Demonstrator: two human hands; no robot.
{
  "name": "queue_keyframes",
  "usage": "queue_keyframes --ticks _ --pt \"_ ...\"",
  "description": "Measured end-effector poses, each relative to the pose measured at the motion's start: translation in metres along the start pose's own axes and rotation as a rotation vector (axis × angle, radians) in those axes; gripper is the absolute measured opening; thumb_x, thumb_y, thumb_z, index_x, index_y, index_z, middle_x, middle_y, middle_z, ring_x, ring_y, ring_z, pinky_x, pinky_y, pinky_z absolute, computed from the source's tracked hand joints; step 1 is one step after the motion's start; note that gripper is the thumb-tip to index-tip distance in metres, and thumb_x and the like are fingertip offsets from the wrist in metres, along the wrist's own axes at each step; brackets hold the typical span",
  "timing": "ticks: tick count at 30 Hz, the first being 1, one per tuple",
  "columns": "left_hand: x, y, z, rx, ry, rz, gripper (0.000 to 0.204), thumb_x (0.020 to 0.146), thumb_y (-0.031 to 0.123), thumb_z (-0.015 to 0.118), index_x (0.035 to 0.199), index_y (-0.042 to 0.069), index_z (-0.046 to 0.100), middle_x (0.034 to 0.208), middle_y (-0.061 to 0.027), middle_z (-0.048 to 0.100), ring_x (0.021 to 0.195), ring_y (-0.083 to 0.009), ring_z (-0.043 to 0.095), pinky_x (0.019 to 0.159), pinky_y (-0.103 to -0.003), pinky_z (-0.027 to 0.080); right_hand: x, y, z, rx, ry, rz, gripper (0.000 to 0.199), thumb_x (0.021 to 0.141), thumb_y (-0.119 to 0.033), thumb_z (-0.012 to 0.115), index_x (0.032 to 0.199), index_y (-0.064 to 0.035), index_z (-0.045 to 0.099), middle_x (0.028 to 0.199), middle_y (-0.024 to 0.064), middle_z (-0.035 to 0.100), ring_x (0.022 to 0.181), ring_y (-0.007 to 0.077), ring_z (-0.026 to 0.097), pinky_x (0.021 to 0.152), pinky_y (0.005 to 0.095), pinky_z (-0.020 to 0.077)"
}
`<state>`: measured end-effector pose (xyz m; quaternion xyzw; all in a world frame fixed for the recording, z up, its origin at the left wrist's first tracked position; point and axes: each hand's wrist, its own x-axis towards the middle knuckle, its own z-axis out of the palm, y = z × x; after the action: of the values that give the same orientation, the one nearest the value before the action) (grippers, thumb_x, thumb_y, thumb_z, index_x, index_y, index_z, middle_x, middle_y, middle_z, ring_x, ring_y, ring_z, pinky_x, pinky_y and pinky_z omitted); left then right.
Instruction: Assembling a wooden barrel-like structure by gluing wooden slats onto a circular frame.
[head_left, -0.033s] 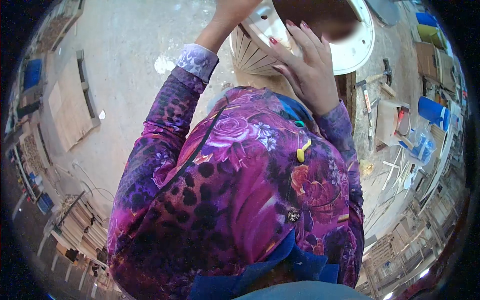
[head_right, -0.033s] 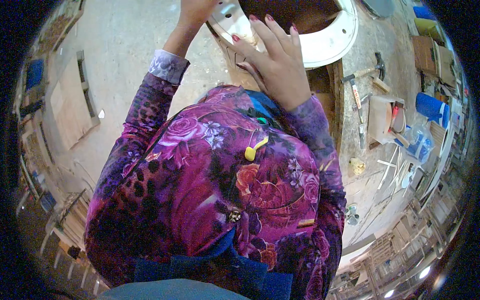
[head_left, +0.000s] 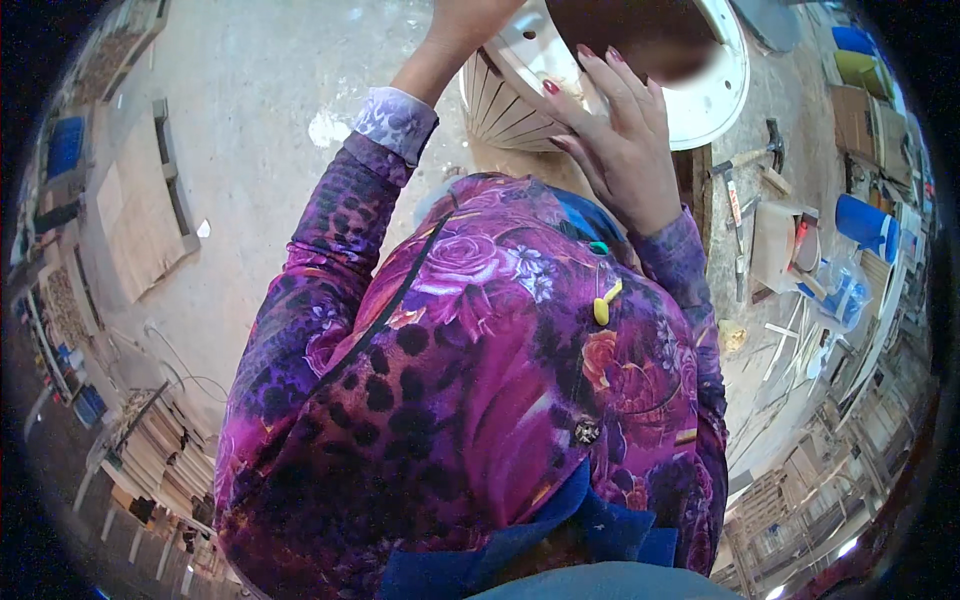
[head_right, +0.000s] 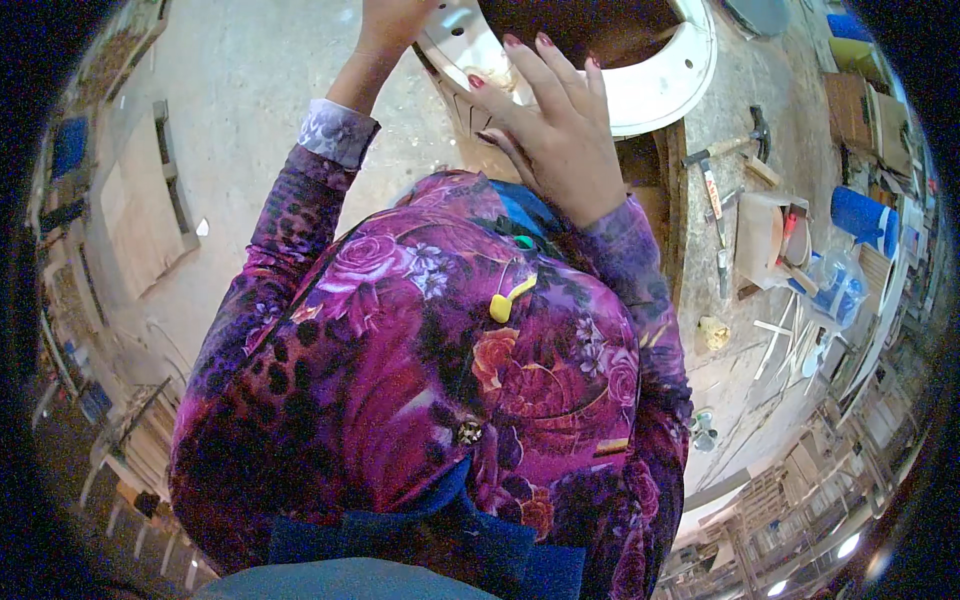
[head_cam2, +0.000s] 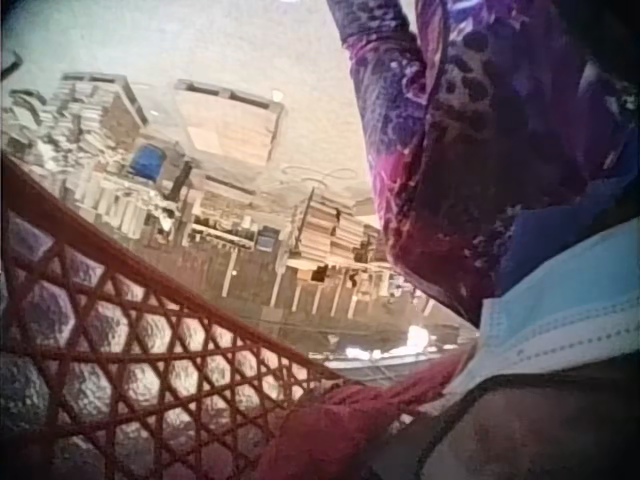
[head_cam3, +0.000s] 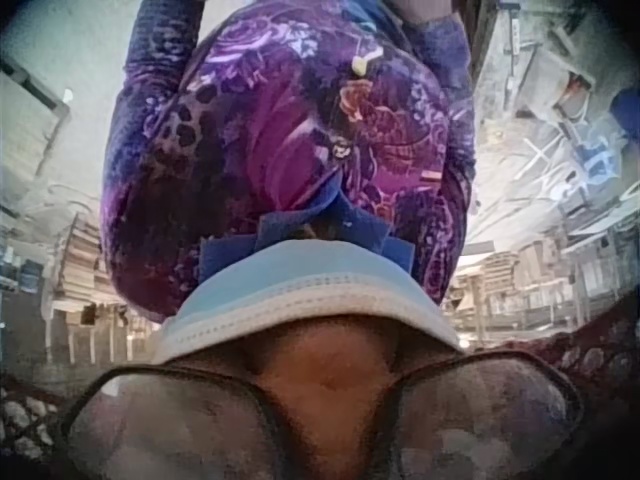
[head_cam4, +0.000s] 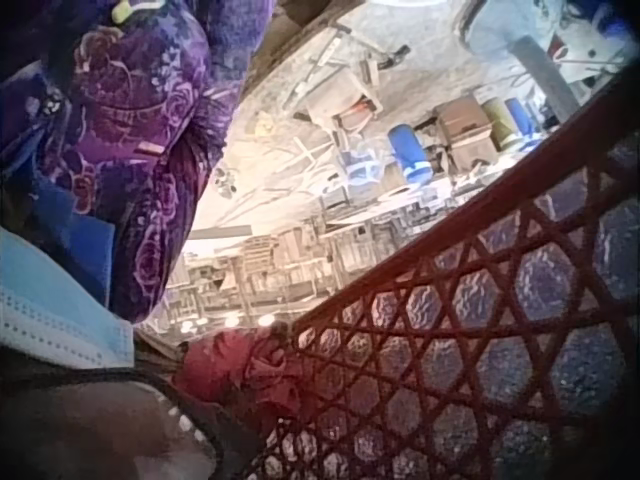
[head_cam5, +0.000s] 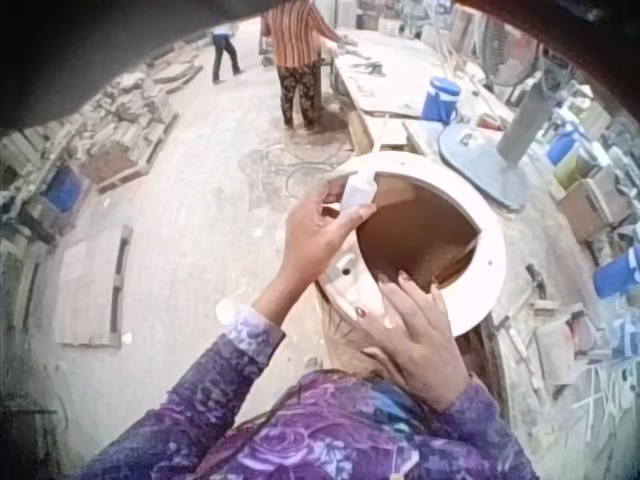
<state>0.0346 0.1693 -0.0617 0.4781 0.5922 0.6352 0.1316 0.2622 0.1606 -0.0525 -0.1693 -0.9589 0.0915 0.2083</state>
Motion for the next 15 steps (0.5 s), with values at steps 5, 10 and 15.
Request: queue_keyframes --ticks 5,10,15 --pt "0.003 -0.003 0.002 -0.004 -0.023 -0.031 0.048 0.079 0.023 0.078 0.118 0.000 0.062 0.104 -0.0124 0.070 0.093 -0.0197 0.067 0.081 -0.031 0.052 0.015 0.001 0.006 -0.025 0.005 -0.004 0.043 0.083 -0.034 0.068 0.126 -0.0323 0.061 0.148 0.0066 0.041 0.136 0.0308 0.037 0.108 0.0624 0.0270" --pt "-0.001 -0.002 0.012 -0.049 -0.031 -0.022 0.049 0.080 0.021 0.077 0.120 0.001 0.061 0.106 -0.0121 0.070 0.095 -0.0196 0.067 0.081 -0.031 0.052 0.010 0.007 -0.001 -0.055 -0.037 -0.032 0.043 0.084 -0.038 0.067 0.126 -0.0309 0.061 0.149 0.0066 0.039 0.138 0.0304 0.035 0.109 0.0622 0.0262" --pt "-0.001 0.000 0.017 -0.057 -0.014 0.025 0.049 0.080 0.020 0.077 0.122 0.001 0.060 0.106 -0.0122 0.070 0.096 -0.0198 0.067 0.081 -0.032 0.052 0.000 0.010 -0.004 -0.077 -0.042 -0.031 0.043 0.085 -0.038 0.066 0.127 -0.0306 0.059 0.150 0.0063 0.039 0.138 0.0303 0.035 0.109 0.0610 0.0271"
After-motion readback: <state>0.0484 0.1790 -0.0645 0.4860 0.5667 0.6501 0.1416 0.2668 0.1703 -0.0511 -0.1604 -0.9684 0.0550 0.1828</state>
